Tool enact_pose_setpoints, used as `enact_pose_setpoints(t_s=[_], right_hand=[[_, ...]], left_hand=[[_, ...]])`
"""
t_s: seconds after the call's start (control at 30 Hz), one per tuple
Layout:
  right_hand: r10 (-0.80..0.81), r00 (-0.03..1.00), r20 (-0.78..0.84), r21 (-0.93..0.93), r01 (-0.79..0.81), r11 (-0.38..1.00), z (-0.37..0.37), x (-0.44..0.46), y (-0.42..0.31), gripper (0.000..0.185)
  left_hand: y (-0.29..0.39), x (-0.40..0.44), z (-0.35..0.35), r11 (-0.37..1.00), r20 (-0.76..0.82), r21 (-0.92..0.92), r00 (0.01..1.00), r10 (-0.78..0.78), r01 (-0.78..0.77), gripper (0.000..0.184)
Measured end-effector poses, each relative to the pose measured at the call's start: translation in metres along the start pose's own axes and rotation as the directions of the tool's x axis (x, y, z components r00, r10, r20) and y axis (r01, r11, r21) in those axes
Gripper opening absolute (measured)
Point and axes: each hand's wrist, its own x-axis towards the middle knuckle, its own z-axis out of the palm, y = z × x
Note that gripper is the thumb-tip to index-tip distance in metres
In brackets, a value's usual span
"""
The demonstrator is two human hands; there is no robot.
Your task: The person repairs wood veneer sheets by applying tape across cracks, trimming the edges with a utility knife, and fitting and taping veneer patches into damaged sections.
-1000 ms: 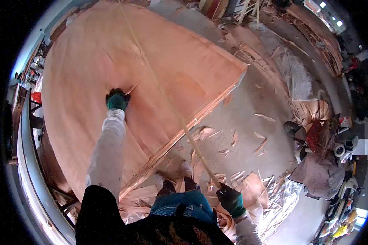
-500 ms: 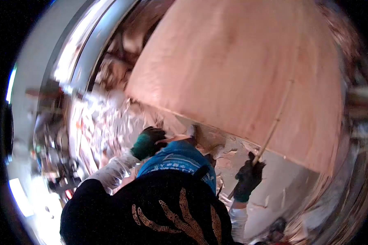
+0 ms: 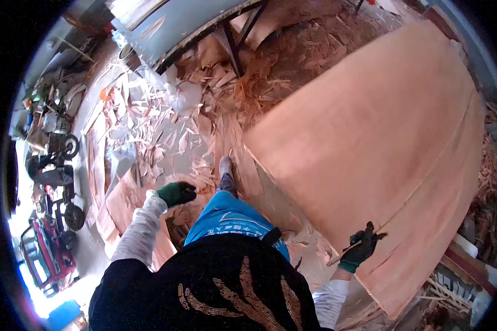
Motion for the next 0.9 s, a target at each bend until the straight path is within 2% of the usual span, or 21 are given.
enact_pose_setpoints(t_s=[0.03,0.07,0.1,0.17,0.23,0.27,0.3,0.37,0.4,0.43,0.5,0.53,0.57,0.63,0.7,0.73,0.77,0.83,0.9], right_hand=[[0.016,1.000,-0.014,-0.012,-0.016,1.000,0.013,0.002,0.012,0.036],[0.055,0.980,0.191,0.095,-0.074,0.993,-0.006,0.025,0.050,0.049],[0.155,0.978,0.136,-0.368,-0.096,0.925,0.027,0.004,0.029,0.062],[-0.063,0.979,0.193,-0.486,0.152,0.861,0.044,0.020,0.067,0.062],[-0.047,0.989,0.138,-0.848,0.143,0.511,0.047,0.027,0.070,0.055],[-0.063,0.978,0.199,-0.918,0.208,0.336,0.027,0.042,0.092,0.050],[-0.079,0.990,0.116,-0.879,0.139,0.455,0.033,0.034,0.087,0.047],[-0.097,0.994,0.053,-0.844,0.096,0.528,0.029,0.033,0.093,0.052],[-0.138,0.990,0.040,-0.865,0.104,0.490,0.039,0.026,0.087,0.052],[-0.112,0.994,-0.010,-0.809,0.058,0.585,0.049,0.022,0.077,0.047],[-0.182,0.983,0.009,-0.809,0.115,0.577,0.038,0.028,0.094,0.041],[-0.137,0.990,-0.026,-0.788,0.064,0.612,0.042,0.023,0.088,0.044],[-0.168,0.984,-0.061,-0.557,0.106,0.824,0.025,0.028,0.116,0.048],[-0.122,0.993,0.000,-0.872,0.060,0.485,0.032,0.019,0.098,0.053],[-0.110,0.988,-0.108,-0.604,0.022,0.797,0.031,0.018,0.112,0.047],[-0.145,0.985,-0.091,-0.862,-0.005,0.507,0.036,0.014,0.105,0.041],[-0.008,0.982,-0.190,-0.944,-0.180,0.277,0.077,0.011,0.057,0.040],[0.138,0.969,-0.207,-0.874,-0.246,0.418,0.096,0.027,0.037,0.043],[0.155,0.916,-0.371,-0.652,-0.376,0.658,0.101,0.019,0.048,0.040]], left_hand=[[0.001,0.011,-0.039,0.998,-0.058,-0.069,0.998,-0.006,0.002,0.036],[0.001,0.021,-0.080,0.998,-0.095,-0.051,0.995,0.027,-0.032,0.033],[-0.042,0.043,-0.098,0.985,-0.173,0.083,0.972,0.162,-0.149,0.033],[-0.021,0.055,-0.186,0.988,-0.215,0.126,0.975,-0.057,0.086,0.033],[-0.041,0.078,-0.240,0.987,-0.266,0.141,0.963,-0.036,0.076,0.035],[-0.033,0.089,-0.270,0.988,-0.264,0.139,0.964,-0.030,0.069,0.037],[-0.037,0.108,-0.287,0.998,-0.327,0.067,0.945,0.014,0.008,0.039],[-0.042,0.153,-0.313,0.988,-0.453,-0.072,0.887,0.091,-0.138,0.041],[-0.034,0.177,-0.328,0.971,-0.527,0.139,0.816,0.239,-0.195,0.044],[-0.026,0.202,-0.339,0.973,-0.525,0.136,0.819,0.230,-0.186,0.046],[-0.002,0.251,-0.357,0.948,-0.512,0.227,0.801,0.311,-0.223,0.051],[0.005,0.277,-0.366,0.935,-0.487,0.239,0.800,0.350,-0.264,0.054],[0.018,0.298,-0.379,0.924,-0.435,0.264,0.821,0.370,-0.277,0.057],[0.022,0.348,-0.400,0.918,-0.431,0.250,0.814,0.390,-0.307,0.059],[0.028,0.390,-0.440,0.927,-0.428,0.289,0.834,0.347,-0.238,0.060],[0.031,0.414,-0.462,0.930,-0.431,0.306,0.841,0.328,-0.206,0.061],[0.023,0.441,-0.481,0.942,-0.462,0.289,0.837,0.292,-0.169,0.063],[-0.020,0.508,-0.526,0.968,-0.524,0.234,0.826,0.208,-0.095,0.067],[-0.068,0.569,-0.563,0.983,-0.581,0.172,0.812,0.053,0.059,0.074]])
